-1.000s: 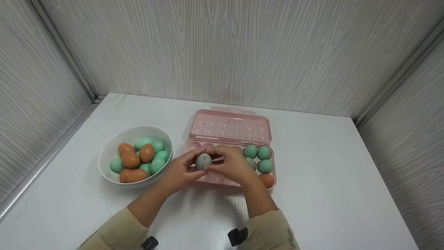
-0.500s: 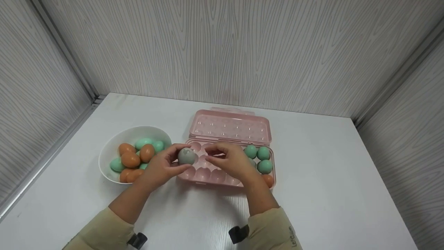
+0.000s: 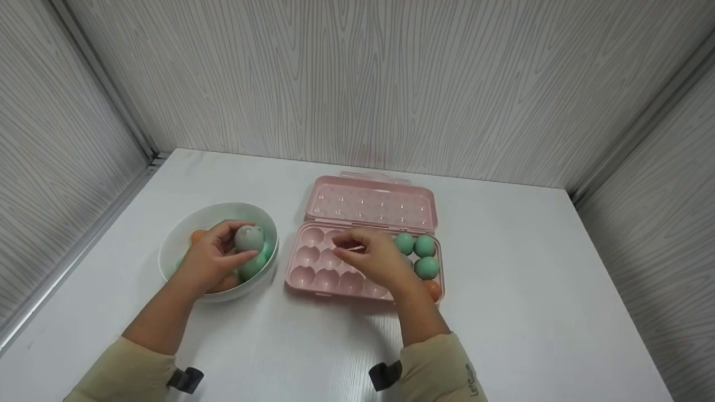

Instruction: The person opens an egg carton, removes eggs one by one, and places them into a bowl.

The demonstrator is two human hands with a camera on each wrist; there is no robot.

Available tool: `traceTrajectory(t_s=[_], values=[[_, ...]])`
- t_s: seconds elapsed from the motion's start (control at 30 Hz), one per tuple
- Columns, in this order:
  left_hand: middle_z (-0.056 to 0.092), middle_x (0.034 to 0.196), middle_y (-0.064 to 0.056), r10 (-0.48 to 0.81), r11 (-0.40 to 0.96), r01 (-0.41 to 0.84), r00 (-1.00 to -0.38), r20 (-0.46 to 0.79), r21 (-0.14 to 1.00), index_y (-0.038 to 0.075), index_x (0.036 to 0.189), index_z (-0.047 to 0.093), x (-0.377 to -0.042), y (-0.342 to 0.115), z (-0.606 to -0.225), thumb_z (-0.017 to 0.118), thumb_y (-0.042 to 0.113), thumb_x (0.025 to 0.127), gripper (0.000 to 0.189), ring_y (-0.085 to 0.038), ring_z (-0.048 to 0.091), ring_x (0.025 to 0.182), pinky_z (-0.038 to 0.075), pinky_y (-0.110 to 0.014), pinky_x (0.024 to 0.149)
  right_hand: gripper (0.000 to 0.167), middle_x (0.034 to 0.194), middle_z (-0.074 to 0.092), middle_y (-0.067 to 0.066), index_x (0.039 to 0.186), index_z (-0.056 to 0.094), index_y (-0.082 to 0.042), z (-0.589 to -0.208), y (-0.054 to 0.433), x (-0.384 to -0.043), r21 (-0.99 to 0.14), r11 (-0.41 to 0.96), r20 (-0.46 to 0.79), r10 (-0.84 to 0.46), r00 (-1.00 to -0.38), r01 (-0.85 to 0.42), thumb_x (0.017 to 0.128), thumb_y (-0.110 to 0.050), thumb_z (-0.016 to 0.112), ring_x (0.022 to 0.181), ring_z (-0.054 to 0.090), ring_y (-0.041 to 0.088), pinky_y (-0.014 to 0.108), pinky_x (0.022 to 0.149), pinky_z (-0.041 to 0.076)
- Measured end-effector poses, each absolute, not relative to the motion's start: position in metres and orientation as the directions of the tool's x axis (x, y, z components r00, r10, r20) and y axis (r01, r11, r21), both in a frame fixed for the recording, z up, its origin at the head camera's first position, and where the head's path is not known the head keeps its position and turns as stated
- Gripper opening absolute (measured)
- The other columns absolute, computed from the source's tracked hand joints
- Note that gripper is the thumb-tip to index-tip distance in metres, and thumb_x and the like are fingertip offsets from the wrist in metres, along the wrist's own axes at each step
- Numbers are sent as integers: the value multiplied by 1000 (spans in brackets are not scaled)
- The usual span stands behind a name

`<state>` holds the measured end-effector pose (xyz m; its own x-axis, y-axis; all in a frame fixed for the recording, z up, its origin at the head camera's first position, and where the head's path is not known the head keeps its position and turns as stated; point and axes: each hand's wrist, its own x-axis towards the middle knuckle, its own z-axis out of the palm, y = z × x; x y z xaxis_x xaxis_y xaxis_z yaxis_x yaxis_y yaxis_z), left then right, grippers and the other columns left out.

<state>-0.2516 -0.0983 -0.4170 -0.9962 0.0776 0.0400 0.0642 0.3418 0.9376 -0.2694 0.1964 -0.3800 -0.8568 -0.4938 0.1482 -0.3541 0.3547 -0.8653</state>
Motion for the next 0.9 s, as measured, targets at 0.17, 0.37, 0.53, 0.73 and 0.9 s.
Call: traceTrajectory(t_s=[0.17,0.37,0.53,0.73,0.9], values=[[50,126,-6,61,347,31,-998,11,937,14,123,51,-253,-121,-425,74,19,77,53,-19,47,118,38,-34,101,22,100,65,9,106,65,-2,-392,200,-276,-867,355,152,-482,-863,-351,85,-8,64,88,60,18,22,74,52],[49,127,-6,79,393,2,-996,-31,919,14,123,52,-255,-136,-436,74,19,76,52,-22,48,117,38,-38,101,23,99,66,5,104,67,-9,-393,199,-276,-858,374,153,-468,-870,-352,84,-18,67,87,60,18,25,74,53],[50,126,-5,85,431,-14,-995,-56,902,19,122,53,-256,-140,-441,75,18,76,50,-23,48,115,39,-41,100,20,98,66,4,103,68,-14,-394,199,-275,-856,379,152,-467,-871,-352,84,-20,66,86,60,18,25,73,53],[52,122,-5,126,492,21,-991,-47,870,20,119,55,-255,-138,-441,75,16,75,48,-24,48,113,39,-42,99,22,100,66,6,106,66,-5,-395,200,-276,-859,382,139,-466,-874,-341,85,-12,65,89,60,17,22,73,52],[55,114,-4,130,574,42,-991,-41,818,23,113,56,-253,-134,-440,76,19,74,44,-24,50,105,43,-43,94,23,102,65,10,108,64,1,-390,196,-272,-865,381,124,-465,-877,-325,85,-6,63,92,60,20,20,74,50]])
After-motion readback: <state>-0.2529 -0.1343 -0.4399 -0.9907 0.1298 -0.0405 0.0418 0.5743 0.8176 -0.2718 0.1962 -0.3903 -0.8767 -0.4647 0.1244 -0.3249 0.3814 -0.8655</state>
